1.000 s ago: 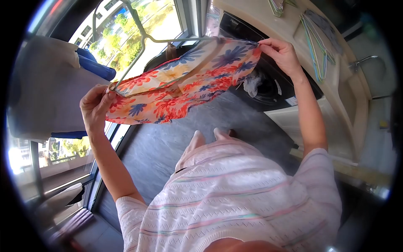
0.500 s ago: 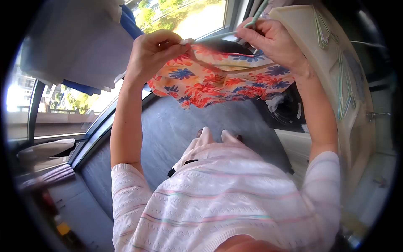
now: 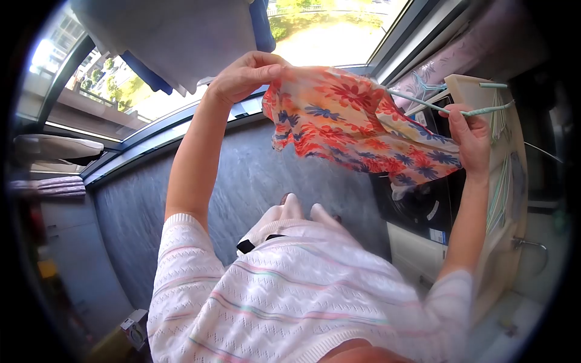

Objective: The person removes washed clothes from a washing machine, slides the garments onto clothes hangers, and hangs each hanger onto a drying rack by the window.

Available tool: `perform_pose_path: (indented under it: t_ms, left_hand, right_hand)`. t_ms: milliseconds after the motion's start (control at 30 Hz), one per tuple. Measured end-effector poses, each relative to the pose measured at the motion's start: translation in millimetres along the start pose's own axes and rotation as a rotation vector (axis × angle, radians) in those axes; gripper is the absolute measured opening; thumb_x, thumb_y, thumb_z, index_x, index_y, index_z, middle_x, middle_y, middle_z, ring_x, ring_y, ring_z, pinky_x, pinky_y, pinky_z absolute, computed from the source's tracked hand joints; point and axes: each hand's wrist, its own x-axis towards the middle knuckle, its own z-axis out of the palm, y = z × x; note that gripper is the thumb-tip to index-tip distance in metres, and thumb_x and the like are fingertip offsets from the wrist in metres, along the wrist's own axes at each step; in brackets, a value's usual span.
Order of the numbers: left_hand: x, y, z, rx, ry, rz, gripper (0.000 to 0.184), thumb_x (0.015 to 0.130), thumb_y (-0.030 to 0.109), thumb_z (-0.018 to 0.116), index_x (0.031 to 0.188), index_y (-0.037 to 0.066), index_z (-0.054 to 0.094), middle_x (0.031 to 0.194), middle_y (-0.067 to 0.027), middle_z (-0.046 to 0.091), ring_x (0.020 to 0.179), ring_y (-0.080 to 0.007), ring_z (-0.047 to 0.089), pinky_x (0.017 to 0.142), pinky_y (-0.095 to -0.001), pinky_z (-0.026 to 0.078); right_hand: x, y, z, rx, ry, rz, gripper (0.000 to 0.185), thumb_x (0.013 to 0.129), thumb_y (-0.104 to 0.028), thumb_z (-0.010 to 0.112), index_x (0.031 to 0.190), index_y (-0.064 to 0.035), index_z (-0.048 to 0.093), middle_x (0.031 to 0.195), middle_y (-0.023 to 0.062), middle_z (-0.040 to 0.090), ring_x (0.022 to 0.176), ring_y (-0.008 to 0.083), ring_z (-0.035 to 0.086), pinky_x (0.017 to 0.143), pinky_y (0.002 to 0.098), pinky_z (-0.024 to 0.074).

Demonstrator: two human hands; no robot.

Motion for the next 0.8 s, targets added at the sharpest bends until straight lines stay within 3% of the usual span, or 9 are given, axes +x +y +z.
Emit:
perform_pose_path:
  t_ms: [67,167,367,667,733,800]
  left_hand:
    - [3.1,-0.1,2.1,-0.126,-0.011,-0.026,0.035,0.073,0.03,0.072,0.091,0.001,0.063,0.081,-0.0023,0.061,0.076,-0.0119,0.055,0.074,-0.0258,0.044]
    - [2.1,7.3,-3.8,0.033,-0.066,-0.007,0.025,0.075,0.024,0.071,0.082,0.001,0.064,0.076,-0.0009,0.058,0.071,-0.0105,0.053,0.068,-0.0239,0.044]
    - [-17.8,37.3,3.5,0.194,0.035,0.147,0.013,0.071,0.011,0.072,0.074,0.002,0.063,0.072,0.0008,0.056,0.066,-0.0082,0.051,0.065,-0.0218,0.043]
    - [-50.5,35.8,-5.2,0.228,0.164,0.151,0.023,0.068,0.008,0.073,0.088,0.003,0.062,0.082,-0.0001,0.06,0.077,-0.0097,0.057,0.071,-0.023,0.048]
    - [-56.3,30.0,0.7,0.216,0.249,0.076,0.019,0.07,0.007,0.072,0.086,0.003,0.065,0.078,-0.0004,0.062,0.074,-0.0095,0.057,0.072,-0.0239,0.047]
    - [-63.1,18.4,-1.4,0.308,0.296,-0.045,0.018,0.07,0.008,0.071,0.086,0.002,0.066,0.076,-0.0009,0.064,0.073,-0.0095,0.057,0.072,-0.0244,0.047]
  right_hand:
    - [-1.2,-4.5,-3.2,-0.025,-0.008,0.0,0.016,0.087,-0.016,0.056,0.091,-0.0016,0.063,0.063,-0.0083,0.047,0.05,-0.0017,0.029,0.045,0.0155,0.0177]
    - [-3.8,-8.3,-0.8,-0.06,-0.018,-0.006,0.015,0.087,-0.016,0.057,0.09,-0.0022,0.064,0.066,-0.0075,0.05,0.052,-0.0016,0.031,0.046,0.0155,0.0196]
    - [-6.6,-8.6,20.0,-0.08,-0.015,-0.005,0.015,0.086,-0.016,0.058,0.089,-0.0026,0.064,0.069,-0.0066,0.053,0.054,-0.0014,0.033,0.048,0.0156,0.0215]
    - [6.1,-13.6,26.6,0.035,-0.053,0.026,0.013,0.086,-0.015,0.058,0.089,-0.0039,0.064,0.073,-0.0049,0.057,0.055,-0.0022,0.037,0.048,0.0123,0.0229]
    - [12.0,-14.3,26.5,0.047,-0.055,0.006,0.012,0.086,-0.014,0.058,0.089,-0.004,0.064,0.072,-0.0045,0.058,0.055,-0.0021,0.037,0.048,0.0119,0.0226]
    - [20.9,-13.7,23.7,0.043,-0.005,-0.027,0.015,0.086,-0.017,0.059,0.087,-0.0034,0.065,0.062,-0.0085,0.046,0.051,-0.0014,0.03,0.046,0.0159,0.0177]
